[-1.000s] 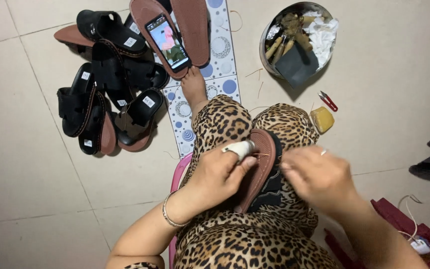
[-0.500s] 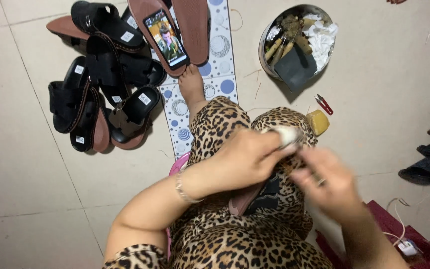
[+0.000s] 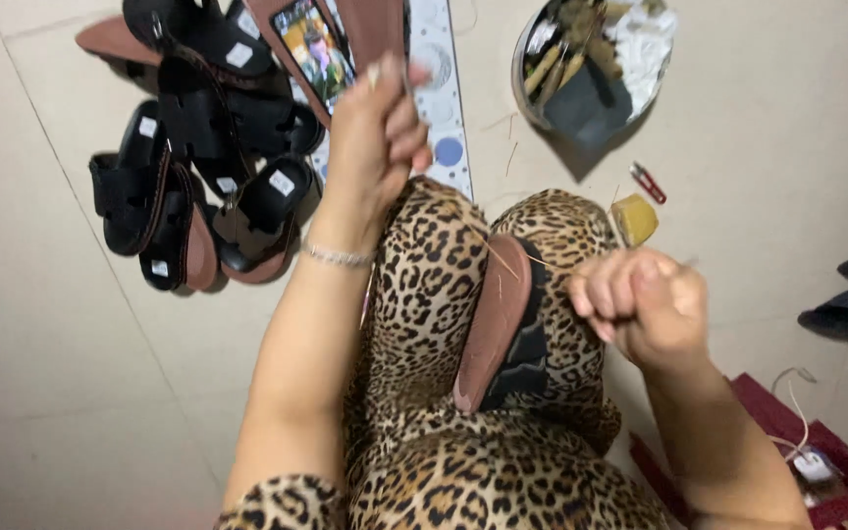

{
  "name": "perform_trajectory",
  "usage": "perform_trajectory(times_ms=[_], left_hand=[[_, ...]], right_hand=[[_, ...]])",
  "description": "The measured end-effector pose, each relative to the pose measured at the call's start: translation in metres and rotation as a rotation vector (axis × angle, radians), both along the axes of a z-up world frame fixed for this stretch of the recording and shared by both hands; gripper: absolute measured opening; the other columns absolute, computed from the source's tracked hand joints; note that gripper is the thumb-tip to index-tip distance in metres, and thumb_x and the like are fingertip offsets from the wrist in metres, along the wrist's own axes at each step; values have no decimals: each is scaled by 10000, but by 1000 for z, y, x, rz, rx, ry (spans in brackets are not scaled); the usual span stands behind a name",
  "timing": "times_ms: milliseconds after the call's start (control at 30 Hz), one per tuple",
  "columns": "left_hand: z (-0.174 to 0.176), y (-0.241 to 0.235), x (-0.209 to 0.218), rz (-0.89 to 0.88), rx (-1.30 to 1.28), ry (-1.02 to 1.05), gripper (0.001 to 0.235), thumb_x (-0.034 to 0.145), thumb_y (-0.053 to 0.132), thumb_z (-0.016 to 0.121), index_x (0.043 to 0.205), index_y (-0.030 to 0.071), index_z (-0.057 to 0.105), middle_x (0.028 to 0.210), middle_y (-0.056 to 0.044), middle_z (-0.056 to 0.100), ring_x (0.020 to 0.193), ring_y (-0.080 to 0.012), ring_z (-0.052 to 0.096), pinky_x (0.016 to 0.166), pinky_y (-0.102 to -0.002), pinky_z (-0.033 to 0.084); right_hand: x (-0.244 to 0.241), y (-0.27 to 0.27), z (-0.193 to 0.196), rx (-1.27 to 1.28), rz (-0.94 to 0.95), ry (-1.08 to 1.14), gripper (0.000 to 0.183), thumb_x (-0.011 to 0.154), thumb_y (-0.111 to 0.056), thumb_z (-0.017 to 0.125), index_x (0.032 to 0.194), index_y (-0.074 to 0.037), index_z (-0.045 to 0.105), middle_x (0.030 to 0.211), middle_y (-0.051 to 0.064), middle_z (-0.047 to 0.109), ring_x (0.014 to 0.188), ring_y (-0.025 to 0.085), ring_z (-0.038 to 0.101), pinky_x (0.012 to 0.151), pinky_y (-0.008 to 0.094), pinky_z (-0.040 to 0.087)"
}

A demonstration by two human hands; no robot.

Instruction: The person sits on a low stool and sews the sole of a brown sandal using a needle and thread. They hold the sandal on their lap, repeatedly pushing the needle through the sole and pulling the thread tight. A smartphone is placed on a flip-flop nearby, playing a video.

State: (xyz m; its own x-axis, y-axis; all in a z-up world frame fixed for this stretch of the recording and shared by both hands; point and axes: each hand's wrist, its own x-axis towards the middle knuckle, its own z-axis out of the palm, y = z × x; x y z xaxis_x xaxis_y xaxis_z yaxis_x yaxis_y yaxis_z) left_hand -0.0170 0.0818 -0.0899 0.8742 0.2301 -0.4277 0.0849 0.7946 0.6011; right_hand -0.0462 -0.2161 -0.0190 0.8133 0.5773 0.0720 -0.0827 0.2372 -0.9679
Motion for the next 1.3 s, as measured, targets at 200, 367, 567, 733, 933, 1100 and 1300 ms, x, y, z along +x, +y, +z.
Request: perform_trajectory(times_ms=[200, 367, 567, 733, 933, 1100, 1300], left_hand=[[-34, 84, -67, -217, 421, 532, 229, 1012, 312, 620, 1012, 108, 725, 770, 24, 646, 656, -82, 588, 485, -217, 437], [55, -12, -90, 148, 1687, 185, 572, 1000, 504, 635, 1306, 40, 502, 831, 24, 480, 564, -103, 377, 529, -291, 359], [78, -107, -104, -465, 1782, -245, 660, 814, 699, 647, 858, 40, 648, 751, -186, 625, 799, -396, 684, 640, -489, 569], [63, -104, -128, -797, 1636, 62, 453, 1001, 502, 519, 1007, 49, 512, 681, -62, 603, 533, -263, 609, 461, -382, 509], [37, -114, -166, 94, 1736, -372, 452, 1042, 114, 679, 1379, -117, 487, 1013, -198, 615, 520, -169, 600, 463, -247, 561], [27, -126, -194, 69, 1694, -388, 640, 972, 155, 802, 1399, -170, 453, 1377, -320, 602, 1030, -364, 782, 902, -382, 659], [37, -41, -195, -175, 1515, -276, 236, 1033, 181, 606, 1135, -16, 687, 1113, -141, 765, 500, -100, 513, 451, -238, 432]], right_hand=[[16, -82, 2, -629, -248, 314, 320, 1110, -267, 542, 966, -24, 691, 1071, 157, 751, 436, 42, 488, 346, 169, 409], [-10, -51, 6, -400, -327, 189, 262, 1090, -316, 567, 1015, -72, 620, 1168, 145, 701, 597, 48, 619, 429, 118, 435], [-26, -38, 0, -637, 51, -87, 262, 1003, -89, 597, 1216, -55, 745, 820, 177, 766, 547, 181, 670, 481, 311, 546], [-54, -133, -1, -667, 63, 270, 258, 1015, -186, 603, 923, 18, 732, 568, 62, 533, 474, 116, 436, 401, 240, 327], [-63, -186, -23, -358, -324, 340, 208, 1036, -263, 635, 937, -80, 647, 597, -17, 417, 465, 83, 400, 378, 198, 311], [-60, -169, -32, -331, -659, 451, 552, 973, -123, 699, 1476, -158, 476, 1098, 34, 605, 823, 91, 630, 651, 209, 562], [-85, -95, -9, -780, -166, -361, 508, 1085, -29, 479, 1584, -5, 393, 1139, 184, 546, 873, 212, 616, 781, 341, 619]])
